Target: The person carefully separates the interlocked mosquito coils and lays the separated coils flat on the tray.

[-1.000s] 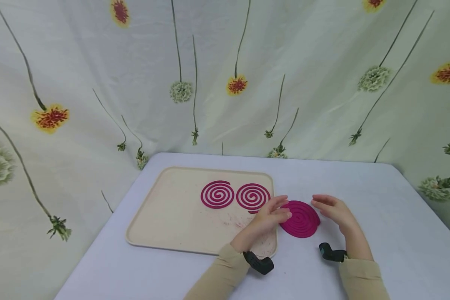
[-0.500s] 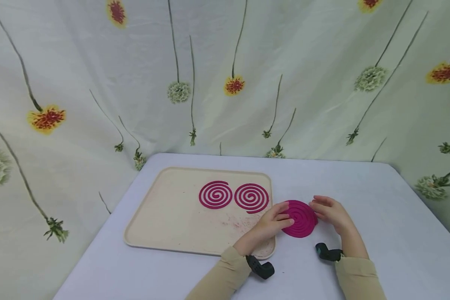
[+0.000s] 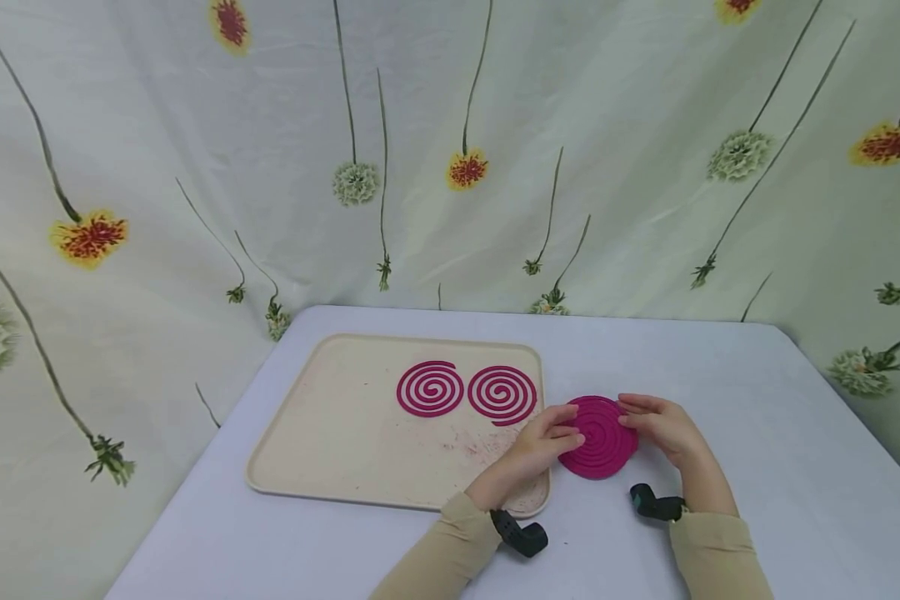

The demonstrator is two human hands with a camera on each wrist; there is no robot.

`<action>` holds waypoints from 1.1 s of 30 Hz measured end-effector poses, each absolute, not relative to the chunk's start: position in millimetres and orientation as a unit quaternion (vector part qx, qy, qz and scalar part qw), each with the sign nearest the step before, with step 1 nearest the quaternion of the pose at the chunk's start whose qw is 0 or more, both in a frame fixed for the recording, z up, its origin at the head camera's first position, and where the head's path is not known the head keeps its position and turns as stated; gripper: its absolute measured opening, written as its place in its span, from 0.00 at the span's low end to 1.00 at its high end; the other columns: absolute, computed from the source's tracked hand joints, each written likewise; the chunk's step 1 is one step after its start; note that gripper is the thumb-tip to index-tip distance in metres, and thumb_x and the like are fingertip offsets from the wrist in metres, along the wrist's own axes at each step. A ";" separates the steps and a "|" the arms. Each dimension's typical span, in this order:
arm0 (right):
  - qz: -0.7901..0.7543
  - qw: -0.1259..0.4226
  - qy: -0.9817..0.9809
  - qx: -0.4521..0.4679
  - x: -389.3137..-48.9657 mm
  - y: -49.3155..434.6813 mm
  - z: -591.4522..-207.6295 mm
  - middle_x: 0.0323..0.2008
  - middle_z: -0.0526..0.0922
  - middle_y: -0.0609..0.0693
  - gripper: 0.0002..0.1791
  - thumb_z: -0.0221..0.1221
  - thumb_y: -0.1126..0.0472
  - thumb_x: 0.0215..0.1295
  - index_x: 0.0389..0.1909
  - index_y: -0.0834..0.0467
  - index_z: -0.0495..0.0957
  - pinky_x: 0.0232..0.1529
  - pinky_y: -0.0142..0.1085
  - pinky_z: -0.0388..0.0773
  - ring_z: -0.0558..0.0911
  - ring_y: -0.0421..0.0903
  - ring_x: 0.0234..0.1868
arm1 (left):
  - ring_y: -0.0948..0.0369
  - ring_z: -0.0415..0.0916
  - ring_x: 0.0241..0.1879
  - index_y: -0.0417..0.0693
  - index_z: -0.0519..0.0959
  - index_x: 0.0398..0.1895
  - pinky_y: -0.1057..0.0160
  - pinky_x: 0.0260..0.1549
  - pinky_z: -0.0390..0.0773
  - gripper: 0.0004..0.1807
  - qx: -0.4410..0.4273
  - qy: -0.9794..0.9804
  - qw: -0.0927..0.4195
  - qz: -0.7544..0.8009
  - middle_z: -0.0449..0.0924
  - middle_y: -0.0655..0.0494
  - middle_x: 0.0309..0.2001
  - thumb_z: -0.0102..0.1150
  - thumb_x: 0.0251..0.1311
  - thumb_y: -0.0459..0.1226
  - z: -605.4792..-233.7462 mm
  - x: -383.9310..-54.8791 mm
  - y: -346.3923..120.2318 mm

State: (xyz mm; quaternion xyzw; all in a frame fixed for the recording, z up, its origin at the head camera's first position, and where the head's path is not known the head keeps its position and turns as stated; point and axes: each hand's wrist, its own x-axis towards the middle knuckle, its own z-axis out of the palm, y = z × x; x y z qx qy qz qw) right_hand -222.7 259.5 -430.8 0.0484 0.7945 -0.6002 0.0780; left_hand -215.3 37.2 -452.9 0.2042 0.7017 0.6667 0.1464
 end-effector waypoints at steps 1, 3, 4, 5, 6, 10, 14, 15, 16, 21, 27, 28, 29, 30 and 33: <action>-0.604 0.074 0.792 0.050 -222.3 259.9 -429.0 0.58 0.73 0.63 0.31 0.58 0.64 0.62 0.64 0.72 0.61 0.44 0.26 0.75 0.77 0.31 0.44 | 0.58 0.74 0.51 0.37 0.67 0.62 0.67 0.49 0.75 0.25 0.204 0.698 0.143 0.671 0.70 0.45 0.59 0.56 0.62 0.33 -452.7 -216.2 36.0; -0.614 0.062 0.785 0.053 -221.3 261.5 -424.3 0.56 0.76 0.60 0.32 0.59 0.63 0.62 0.64 0.72 0.62 0.43 0.24 0.75 0.76 0.28 0.41 | 0.59 0.76 0.48 0.37 0.69 0.60 0.66 0.47 0.76 0.23 0.202 0.690 0.139 0.681 0.72 0.45 0.56 0.56 0.62 0.33 -450.7 -217.8 32.9; -0.620 0.055 0.781 0.053 -220.4 262.6 -421.6 0.55 0.77 0.58 0.32 0.59 0.63 0.62 0.64 0.71 0.62 0.43 0.24 0.75 0.76 0.27 0.40 | 0.59 0.76 0.47 0.37 0.70 0.59 0.64 0.46 0.77 0.22 0.199 0.686 0.137 0.686 0.73 0.45 0.54 0.56 0.61 0.33 -448.8 -218.6 31.1; -0.627 0.050 0.776 0.054 -219.2 263.5 -418.5 0.53 0.78 0.55 0.32 0.60 0.63 0.62 0.64 0.71 0.61 0.43 0.23 0.75 0.76 0.26 0.39 | 0.57 0.77 0.46 0.37 0.71 0.58 0.62 0.46 0.78 0.21 0.197 0.683 0.134 0.690 0.74 0.45 0.53 0.56 0.61 0.33 -446.6 -219.3 29.3; -0.634 0.043 0.770 0.054 -218.0 264.4 -415.3 0.51 0.79 0.52 0.33 0.60 0.63 0.62 0.64 0.72 0.61 0.43 0.23 0.75 0.76 0.26 0.39 | 0.55 0.78 0.45 0.37 0.71 0.57 0.60 0.45 0.78 0.20 0.196 0.683 0.131 0.691 0.74 0.44 0.52 0.55 0.62 0.33 -443.8 -220.0 27.3; -0.681 0.021 0.731 0.047 -213.1 266.6 -403.0 0.42 0.80 0.38 0.34 0.60 0.64 0.62 0.65 0.72 0.59 0.43 0.22 0.75 0.77 0.27 0.40 | 0.45 0.77 0.44 0.37 0.74 0.53 0.55 0.44 0.79 0.17 0.194 0.692 0.107 0.687 0.78 0.40 0.47 0.55 0.62 0.31 -430.4 -222.8 18.8; -0.735 -0.003 0.677 0.037 -210.8 266.6 -395.1 0.37 0.81 0.33 0.30 0.62 0.65 0.60 0.64 0.63 0.66 0.43 0.22 0.75 0.79 0.30 0.41 | 0.47 0.77 0.44 0.36 0.74 0.53 0.59 0.44 0.79 0.16 0.198 0.700 0.087 0.680 0.77 0.40 0.46 0.54 0.62 0.29 -417.8 -226.2 9.6; -0.743 -0.009 0.668 0.032 -211.1 266.5 -394.4 0.38 0.81 0.34 0.30 0.62 0.65 0.60 0.64 0.62 0.67 0.44 0.23 0.75 0.79 0.31 0.42 | 0.50 0.76 0.44 0.36 0.74 0.53 0.60 0.43 0.79 0.16 0.200 0.704 0.080 0.676 0.77 0.41 0.47 0.54 0.62 0.29 -415.0 -227.3 7.2; -0.748 -0.016 0.663 0.029 -211.6 266.2 -394.2 0.39 0.81 0.35 0.29 0.62 0.65 0.60 0.63 0.61 0.68 0.45 0.23 0.75 0.79 0.32 0.43 | 0.52 0.76 0.43 0.36 0.74 0.53 0.60 0.43 0.79 0.15 0.200 0.709 0.073 0.672 0.76 0.42 0.47 0.54 0.62 0.29 -412.0 -227.8 4.9; -0.781 -0.043 0.623 -0.016 -222.9 272.9 -408.2 0.48 0.79 0.43 0.29 0.62 0.65 0.60 0.63 0.60 0.68 0.48 0.28 0.75 0.79 0.38 0.49 | 0.59 0.74 0.43 0.41 0.76 0.52 0.64 0.40 0.79 0.15 0.203 0.733 0.033 0.649 0.75 0.45 0.48 0.57 0.62 0.33 -400.8 -230.5 -6.1; -0.811 -0.070 0.580 -0.033 -207.7 250.3 -386.6 0.48 0.79 0.45 0.20 0.62 0.65 0.60 0.55 0.52 0.77 0.48 0.28 0.76 0.79 0.40 0.48 | 0.59 0.75 0.45 0.43 0.76 0.52 0.66 0.44 0.77 0.17 0.217 0.730 0.036 0.647 0.77 0.47 0.46 0.60 0.60 0.37 -384.9 -226.1 -17.8; -0.818 -0.073 0.569 -0.038 -204.1 244.7 -381.7 0.47 0.80 0.45 0.18 0.61 0.67 0.61 0.52 0.51 0.79 0.47 0.28 0.76 0.79 0.40 0.47 | 0.59 0.76 0.44 0.42 0.76 0.52 0.65 0.44 0.77 0.17 0.222 0.722 0.038 0.654 0.78 0.47 0.47 0.60 0.60 0.37 -382.1 -225.0 -19.5; -0.828 -0.076 0.554 -0.047 -200.5 239.3 -376.7 0.45 0.81 0.45 0.16 0.60 0.68 0.61 0.49 0.51 0.81 0.46 0.28 0.77 0.80 0.40 0.45 | 0.59 0.77 0.44 0.42 0.75 0.52 0.65 0.44 0.78 0.18 0.224 0.716 0.040 0.660 0.78 0.48 0.47 0.60 0.60 0.36 -379.1 -223.6 -21.2; -0.829 -0.077 0.551 -0.049 -195.3 233.0 -369.2 0.44 0.81 0.44 0.15 0.59 0.68 0.61 0.47 0.50 0.81 0.46 0.28 0.77 0.80 0.39 0.45 | 0.59 0.77 0.43 0.41 0.75 0.53 0.65 0.43 0.78 0.18 0.228 0.707 0.039 0.669 0.78 0.47 0.48 0.60 0.60 0.35 -376.2 -222.4 -22.9; -0.846 -0.080 0.523 -0.062 -186.8 220.5 -357.1 0.42 0.82 0.46 0.16 0.56 0.72 0.62 0.43 0.51 0.83 0.44 0.28 0.78 0.81 0.39 0.42 | 0.59 0.78 0.41 0.39 0.73 0.52 0.65 0.41 0.78 0.19 0.227 0.682 0.031 0.695 0.80 0.44 0.48 0.61 0.58 0.31 -368.1 -218.7 -27.6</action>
